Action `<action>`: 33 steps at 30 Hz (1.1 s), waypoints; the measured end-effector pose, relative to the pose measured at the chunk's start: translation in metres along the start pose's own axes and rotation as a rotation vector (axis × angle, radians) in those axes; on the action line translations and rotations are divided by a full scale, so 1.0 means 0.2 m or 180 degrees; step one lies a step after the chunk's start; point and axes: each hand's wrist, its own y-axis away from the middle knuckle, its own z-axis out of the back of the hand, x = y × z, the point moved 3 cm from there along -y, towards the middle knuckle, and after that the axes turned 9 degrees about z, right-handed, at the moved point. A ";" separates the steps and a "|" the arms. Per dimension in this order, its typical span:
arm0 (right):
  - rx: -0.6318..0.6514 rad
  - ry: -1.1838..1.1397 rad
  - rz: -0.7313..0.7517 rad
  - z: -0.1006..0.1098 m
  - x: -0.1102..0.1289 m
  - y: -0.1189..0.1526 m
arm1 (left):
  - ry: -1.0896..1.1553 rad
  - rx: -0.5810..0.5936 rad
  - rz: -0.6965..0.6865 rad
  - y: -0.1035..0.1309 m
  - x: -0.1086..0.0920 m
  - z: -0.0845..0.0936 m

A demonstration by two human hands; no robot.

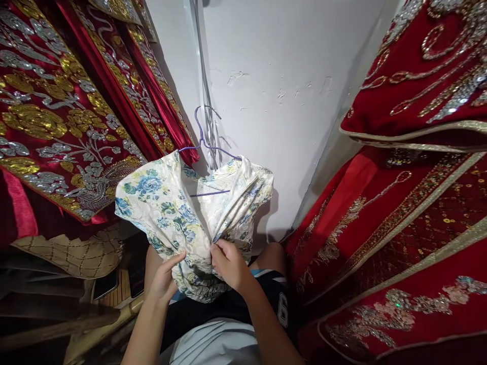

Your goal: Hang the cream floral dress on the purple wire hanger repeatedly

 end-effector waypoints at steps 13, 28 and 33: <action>-0.0442 0.0230 0.0048 0.04 0.00 0.00 | -0.2301 -0.0382 -0.3028 0.00 0.19 -0.16; -0.0727 0.0116 0.1318 0.14 0.72 -0.63 | -0.3760 0.0330 -0.2956 -0.24 0.11 -0.23; -0.0611 0.0195 0.1373 0.13 0.69 -0.58 | -0.3191 0.0401 -0.3332 -0.13 -0.20 -0.34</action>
